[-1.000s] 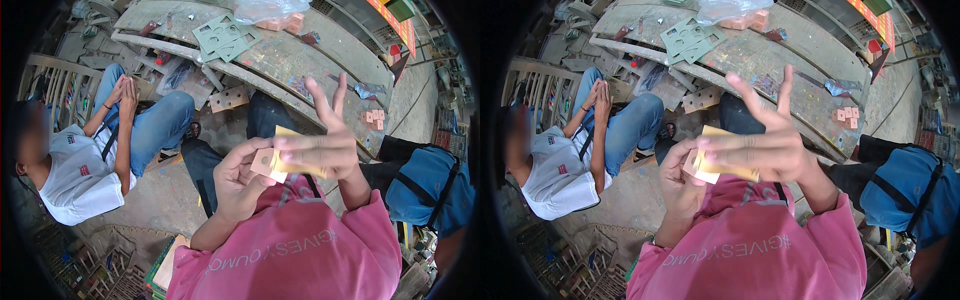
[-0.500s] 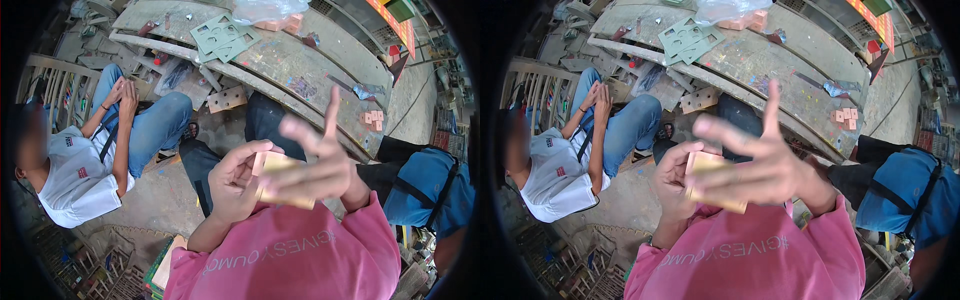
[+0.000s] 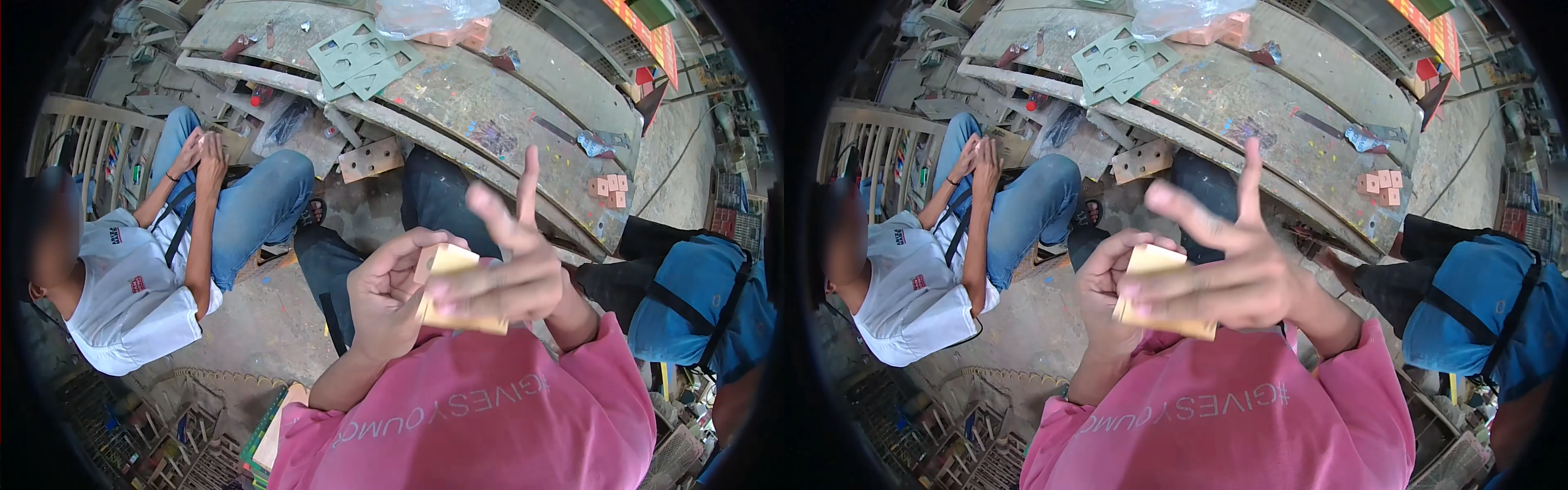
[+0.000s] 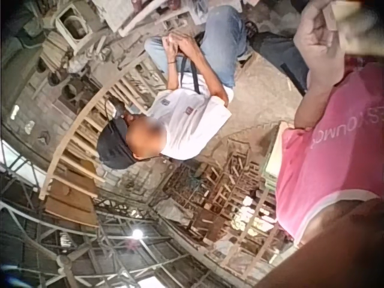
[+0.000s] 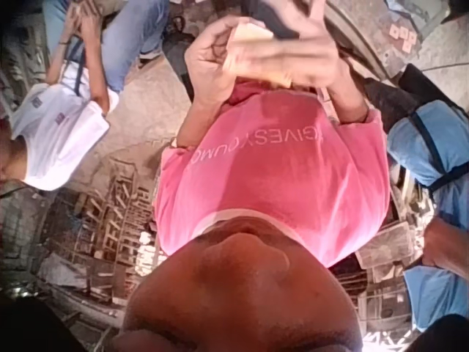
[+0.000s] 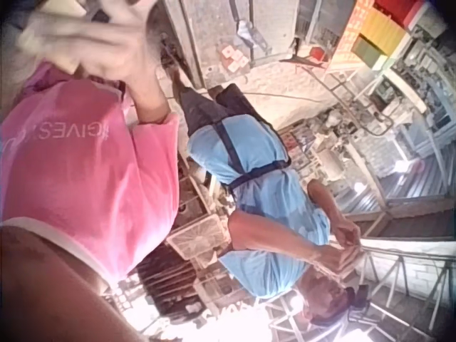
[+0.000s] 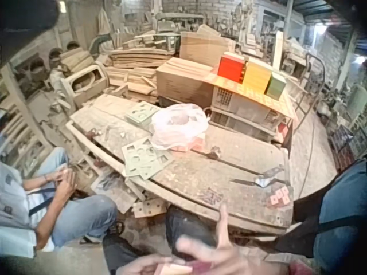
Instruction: The person uses a small knife to carve a hole into a small wooden block. They then use a sanding block to smooth the edges of the carved block. The person repeats this process on another wooden block, carving and sanding it.
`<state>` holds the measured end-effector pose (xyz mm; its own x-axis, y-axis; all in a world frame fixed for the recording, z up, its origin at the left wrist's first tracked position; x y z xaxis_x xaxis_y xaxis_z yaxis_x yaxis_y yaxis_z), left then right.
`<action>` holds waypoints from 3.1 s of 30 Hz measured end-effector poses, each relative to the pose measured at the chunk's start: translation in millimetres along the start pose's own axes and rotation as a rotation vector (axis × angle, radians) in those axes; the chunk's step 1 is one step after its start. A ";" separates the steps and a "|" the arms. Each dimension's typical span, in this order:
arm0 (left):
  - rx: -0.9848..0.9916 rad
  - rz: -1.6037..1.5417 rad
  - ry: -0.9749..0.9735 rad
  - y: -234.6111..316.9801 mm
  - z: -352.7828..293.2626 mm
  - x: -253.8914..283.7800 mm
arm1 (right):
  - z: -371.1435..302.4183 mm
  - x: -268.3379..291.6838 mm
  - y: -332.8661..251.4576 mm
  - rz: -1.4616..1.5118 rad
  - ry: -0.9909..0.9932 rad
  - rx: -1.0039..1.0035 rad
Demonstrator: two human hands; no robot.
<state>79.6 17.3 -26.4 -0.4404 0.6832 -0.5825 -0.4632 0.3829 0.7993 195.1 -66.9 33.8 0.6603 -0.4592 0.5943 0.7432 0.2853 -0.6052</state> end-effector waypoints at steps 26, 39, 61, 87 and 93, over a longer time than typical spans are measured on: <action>0.041 -0.132 0.071 -8.4 -10.1 2.7 | 5.3 10.9 -2.2 -0.067 -0.024 0.092; 0.057 -0.084 0.076 -11.0 -10.2 5.2 | 5.9 15.8 14.5 -0.102 -0.027 -0.018; 0.007 0.061 -0.016 -0.1 -5.7 -3.7 | -0.9 9.5 1.0 -0.009 -0.005 -0.063; 0.171 -0.168 0.059 -7.6 -11.2 -2.7 | 3.7 2.7 -8.3 0.189 -0.097 0.010; 0.099 -0.148 0.026 -6.5 -13.6 -3.6 | 0.3 5.9 -0.9 0.035 -0.035 0.049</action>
<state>73.8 3.9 -31.5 -0.3931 0.5989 -0.6976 -0.4469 0.5386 0.7143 198.4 -69.7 37.9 0.6888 -0.4185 0.5919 0.7233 0.3424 -0.5997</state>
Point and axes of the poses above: each hand's wrist, its own z-axis towards the middle knuckle, its own x-axis out of the back of the hand, y = z × x, the point moved 6 cm from there along z, towards the middle knuckle, and after that the axes turned 9 degrees about -x, right-handed, at the moved point
